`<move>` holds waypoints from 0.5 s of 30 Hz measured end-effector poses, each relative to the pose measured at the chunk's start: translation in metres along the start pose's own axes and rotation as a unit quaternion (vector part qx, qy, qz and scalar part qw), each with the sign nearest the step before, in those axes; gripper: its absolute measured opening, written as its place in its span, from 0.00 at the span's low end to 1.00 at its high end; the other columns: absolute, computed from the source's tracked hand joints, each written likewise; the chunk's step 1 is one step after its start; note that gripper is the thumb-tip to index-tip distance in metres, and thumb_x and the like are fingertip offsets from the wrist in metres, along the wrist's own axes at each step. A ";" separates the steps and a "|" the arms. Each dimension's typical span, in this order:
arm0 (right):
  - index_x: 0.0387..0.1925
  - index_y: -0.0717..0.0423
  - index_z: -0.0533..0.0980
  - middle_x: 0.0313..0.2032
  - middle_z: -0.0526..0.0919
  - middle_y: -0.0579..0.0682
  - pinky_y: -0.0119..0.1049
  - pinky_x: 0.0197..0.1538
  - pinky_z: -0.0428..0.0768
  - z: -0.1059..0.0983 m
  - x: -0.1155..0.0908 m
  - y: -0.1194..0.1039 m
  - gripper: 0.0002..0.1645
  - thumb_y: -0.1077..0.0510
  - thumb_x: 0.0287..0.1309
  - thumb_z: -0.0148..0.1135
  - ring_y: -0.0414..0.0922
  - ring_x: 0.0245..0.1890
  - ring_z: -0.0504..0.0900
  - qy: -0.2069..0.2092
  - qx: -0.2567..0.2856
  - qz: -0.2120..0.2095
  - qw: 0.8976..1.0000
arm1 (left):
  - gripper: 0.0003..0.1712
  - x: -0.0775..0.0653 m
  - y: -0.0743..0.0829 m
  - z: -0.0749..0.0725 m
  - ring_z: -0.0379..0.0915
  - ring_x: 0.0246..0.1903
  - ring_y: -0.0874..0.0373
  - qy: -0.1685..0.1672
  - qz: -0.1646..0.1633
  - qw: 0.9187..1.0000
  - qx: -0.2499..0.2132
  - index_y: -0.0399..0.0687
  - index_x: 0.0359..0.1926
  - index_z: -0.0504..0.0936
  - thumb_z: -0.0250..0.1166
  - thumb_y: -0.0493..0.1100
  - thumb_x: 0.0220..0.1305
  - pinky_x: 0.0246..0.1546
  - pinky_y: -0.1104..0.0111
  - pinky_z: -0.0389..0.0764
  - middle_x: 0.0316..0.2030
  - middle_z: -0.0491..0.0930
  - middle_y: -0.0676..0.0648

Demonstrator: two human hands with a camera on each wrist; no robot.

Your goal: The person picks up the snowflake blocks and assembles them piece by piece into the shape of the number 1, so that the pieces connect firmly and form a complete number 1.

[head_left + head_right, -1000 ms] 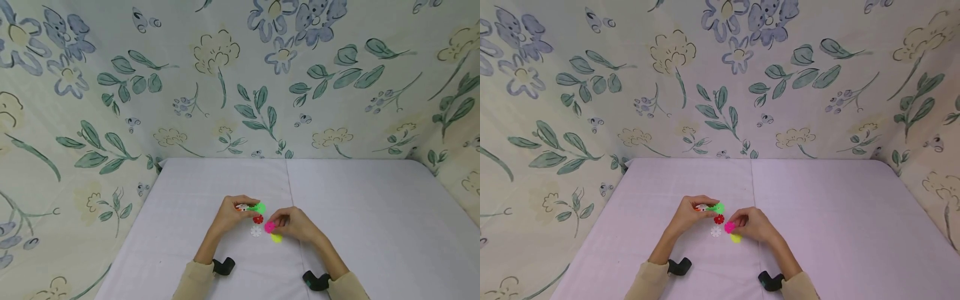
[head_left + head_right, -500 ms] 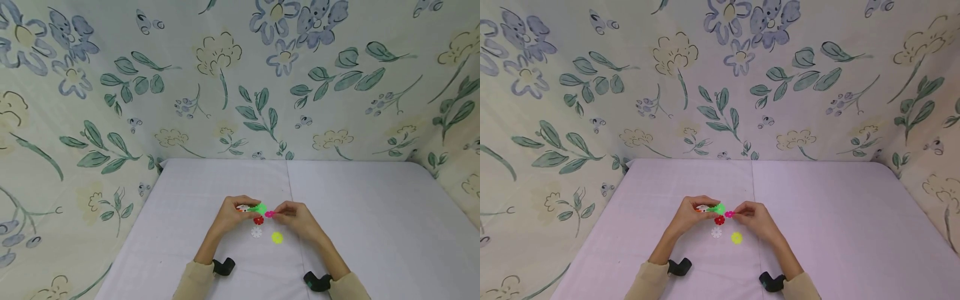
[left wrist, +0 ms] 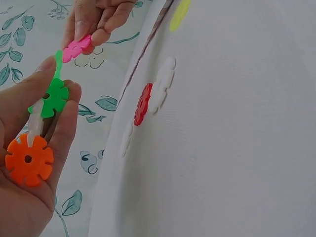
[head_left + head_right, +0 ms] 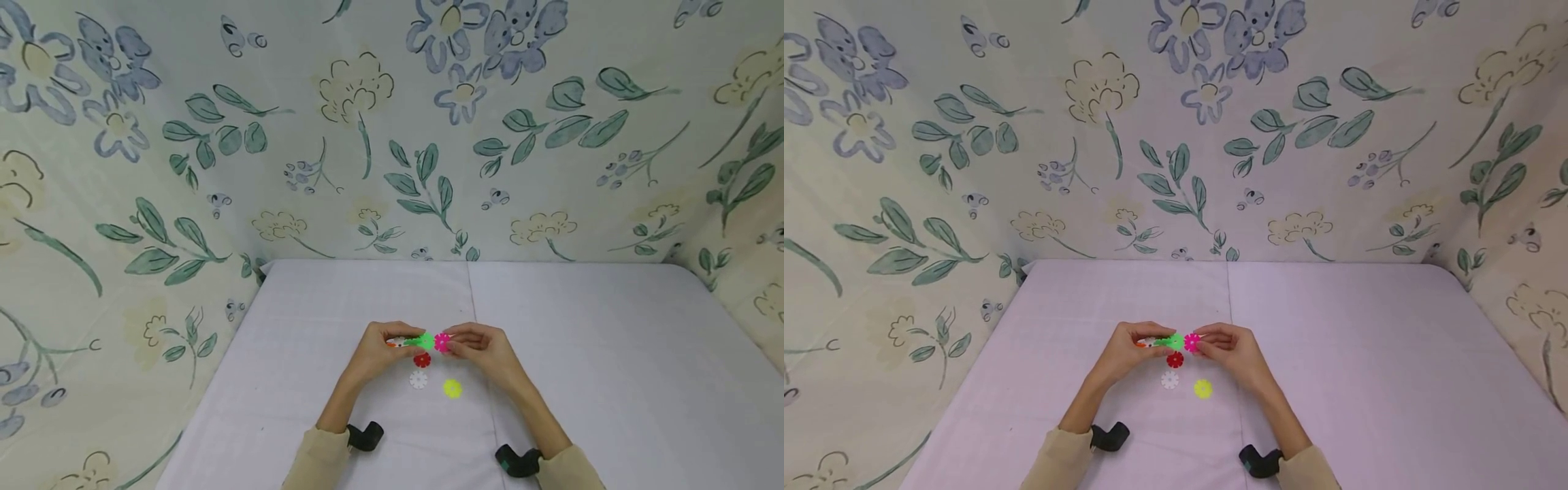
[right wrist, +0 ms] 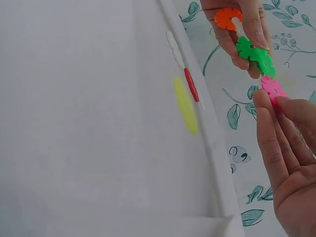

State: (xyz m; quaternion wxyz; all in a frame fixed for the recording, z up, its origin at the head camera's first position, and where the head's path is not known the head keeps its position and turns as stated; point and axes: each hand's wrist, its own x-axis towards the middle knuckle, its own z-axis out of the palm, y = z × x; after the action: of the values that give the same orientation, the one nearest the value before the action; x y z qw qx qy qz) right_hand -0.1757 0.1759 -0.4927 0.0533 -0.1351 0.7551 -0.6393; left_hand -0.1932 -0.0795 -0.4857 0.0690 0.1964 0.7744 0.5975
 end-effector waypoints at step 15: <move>0.53 0.60 0.85 0.50 0.89 0.61 0.33 0.48 0.88 0.001 -0.004 -0.003 0.15 0.61 0.66 0.69 0.42 0.42 0.91 -0.007 -0.013 -0.050 0.999 | 0.14 0.000 -0.003 0.001 0.82 0.53 0.57 -0.007 -0.001 1.000 0.009 0.59 0.49 0.92 0.77 0.44 0.62 0.64 0.49 0.76 0.46 0.91 0.53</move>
State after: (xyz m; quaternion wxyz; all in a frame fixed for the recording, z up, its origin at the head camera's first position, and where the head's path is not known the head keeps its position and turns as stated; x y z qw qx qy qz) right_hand -0.1715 0.1756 -0.4903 0.0252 -0.1777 0.7556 -0.6299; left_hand -0.1932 -0.0798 -0.4886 0.0729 0.2003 0.7797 0.5887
